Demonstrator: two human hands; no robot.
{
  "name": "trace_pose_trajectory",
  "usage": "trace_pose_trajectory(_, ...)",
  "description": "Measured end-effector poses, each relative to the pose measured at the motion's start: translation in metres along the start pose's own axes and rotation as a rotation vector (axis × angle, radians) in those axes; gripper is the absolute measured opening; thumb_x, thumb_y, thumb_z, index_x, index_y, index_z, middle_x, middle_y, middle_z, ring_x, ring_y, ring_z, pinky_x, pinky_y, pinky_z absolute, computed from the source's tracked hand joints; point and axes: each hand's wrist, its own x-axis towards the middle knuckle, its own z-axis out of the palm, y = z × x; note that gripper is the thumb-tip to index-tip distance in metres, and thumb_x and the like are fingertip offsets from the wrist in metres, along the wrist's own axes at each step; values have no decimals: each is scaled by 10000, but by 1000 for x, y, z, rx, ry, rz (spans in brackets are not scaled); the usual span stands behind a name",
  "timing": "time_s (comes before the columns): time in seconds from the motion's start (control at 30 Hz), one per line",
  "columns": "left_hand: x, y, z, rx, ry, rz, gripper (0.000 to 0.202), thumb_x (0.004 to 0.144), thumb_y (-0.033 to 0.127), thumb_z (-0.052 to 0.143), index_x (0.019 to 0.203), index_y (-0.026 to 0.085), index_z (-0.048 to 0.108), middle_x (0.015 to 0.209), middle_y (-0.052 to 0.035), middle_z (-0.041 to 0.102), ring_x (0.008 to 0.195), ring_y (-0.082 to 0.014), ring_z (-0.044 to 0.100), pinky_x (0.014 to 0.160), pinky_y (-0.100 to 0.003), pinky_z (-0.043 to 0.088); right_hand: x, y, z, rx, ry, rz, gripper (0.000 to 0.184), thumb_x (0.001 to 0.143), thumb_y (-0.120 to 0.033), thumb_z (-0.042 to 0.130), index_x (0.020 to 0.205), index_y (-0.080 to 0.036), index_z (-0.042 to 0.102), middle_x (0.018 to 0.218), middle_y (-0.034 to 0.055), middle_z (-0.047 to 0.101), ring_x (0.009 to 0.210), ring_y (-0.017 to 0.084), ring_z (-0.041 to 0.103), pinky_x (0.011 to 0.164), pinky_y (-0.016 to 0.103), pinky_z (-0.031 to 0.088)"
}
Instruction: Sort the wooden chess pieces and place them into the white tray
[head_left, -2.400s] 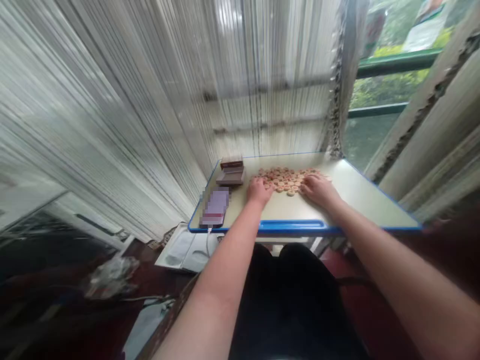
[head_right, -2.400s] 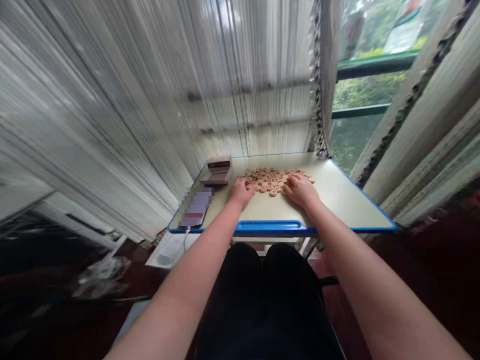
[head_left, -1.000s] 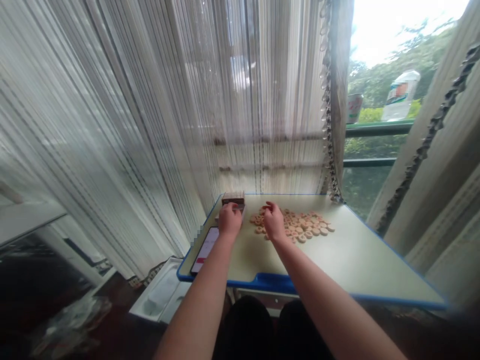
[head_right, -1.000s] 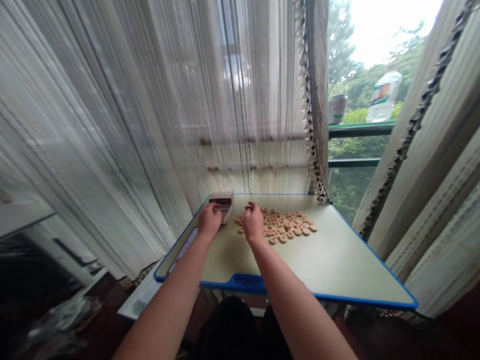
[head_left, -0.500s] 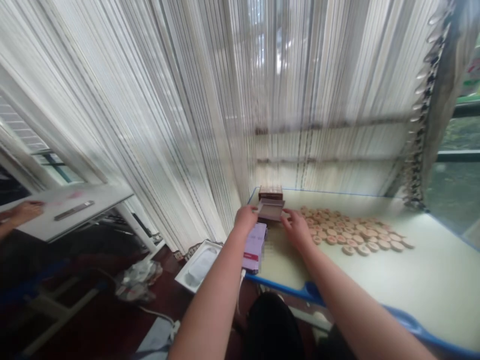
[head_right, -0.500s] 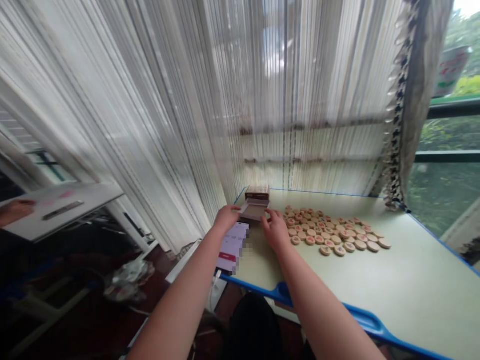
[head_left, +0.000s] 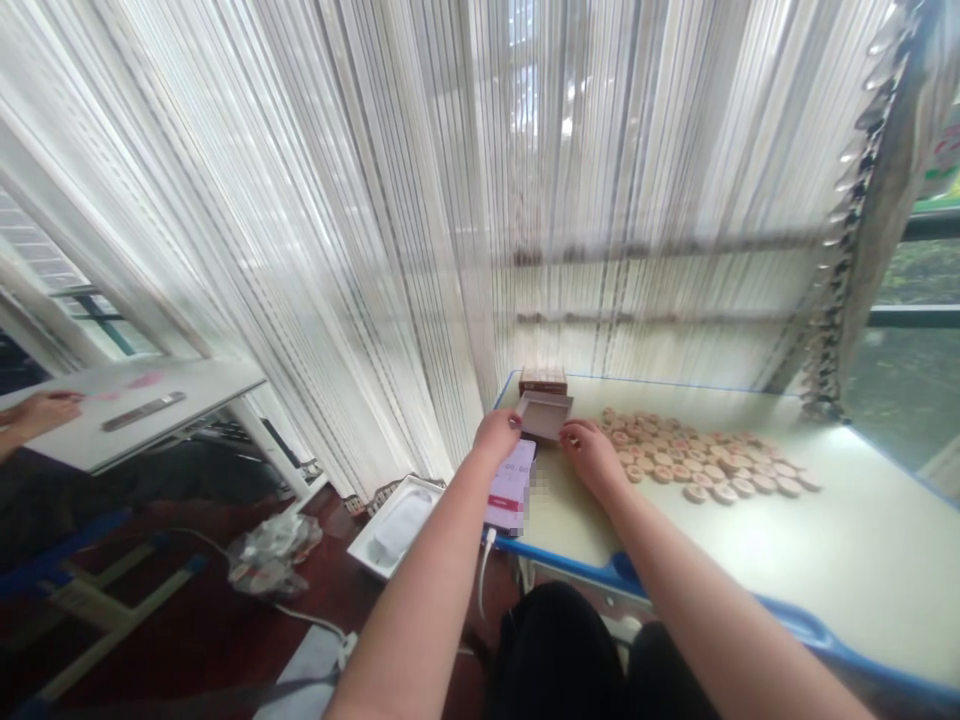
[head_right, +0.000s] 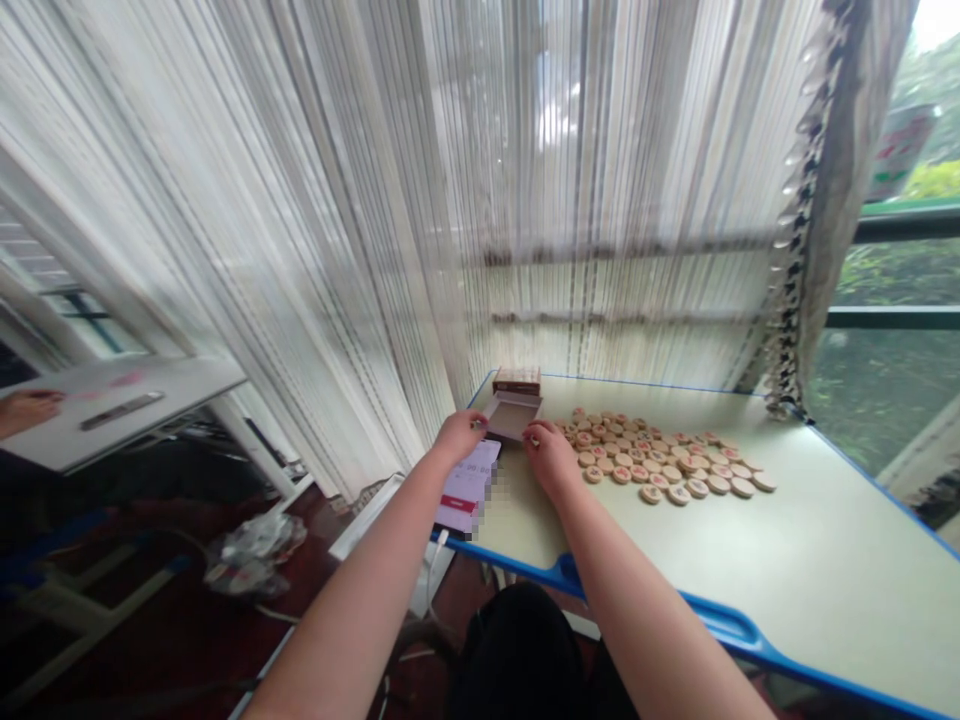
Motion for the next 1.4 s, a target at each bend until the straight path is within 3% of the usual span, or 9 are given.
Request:
trace_pose_trajectory(0.3,-4,2,1,-209,15,-13,239,784,160,524,970,201,669,880,-26,704,800,-181,649,761,-290,493,0,-1,-8,-66,101,-66,207,805,-215,462,823,-190,667,986,114,647,921,241,590,856,405,470)
trace_pose_trajectory(0.53,-16,19,-17,-295,175,52,219,789,119,509,935,175,663,960,-51,701,880,-167,644,821,-274,481,-4,-17,-22,-79,228,-120,193,838,-216,444,850,-198,636,1020,112,642,976,245,558,894,411,445)
trace_pose_trajectory(0.67,-26,30,-17,-374,228,-22,184,813,178,521,949,154,644,946,-67,694,852,-163,645,776,-270,496,-13,-27,-40,-36,273,-124,194,849,-243,432,848,-212,623,1037,110,639,1015,237,563,906,412,451)
trace_pose_trajectory(0.8,-36,44,0,-376,214,-108,257,811,242,549,1033,131,616,976,-95,682,857,-176,644,788,-285,495,-41,-24,-64,-14,219,-135,185,852,-263,432,838,-220,611,1084,108,632,1001,223,595,886,398,478)
trace_pose_trajectory(0.93,-51,67,25,-316,137,27,317,772,186,574,1081,126,616,1006,-107,674,939,-196,622,858,-298,468,-81,-14,-100,-67,190,-124,162,848,-256,443,819,-226,599,1083,110,636,1022,226,599,896,403,481)
trace_pose_trajectory(1.13,-76,114,58,-261,-19,140,411,742,114,553,1149,150,597,1010,-97,670,932,-184,617,841,-267,466,-134,-2,-161,-162,106,-56,143,839,-262,467,811,-229,603,1106,95,631,1015,218,610,893,385,488)
trace_pose_trajectory(1.27,-86,139,74,-141,-120,249,368,732,104,535,1085,135,632,1049,-120,649,957,-200,605,864,-273,455,-150,8,-189,-202,46,2,133,806,-229,486,782,-223,617,1078,95,648,973,220,629,880,394,494)
trace_pose_trajectory(1.4,-94,151,84,-50,-176,290,372,735,119,513,1091,130,620,1074,-148,625,943,-228,609,843,-297,462,-154,15,-206,-236,14,65,130,767,-196,506,741,-211,633,1080,104,651,985,224,626,889,399,488)
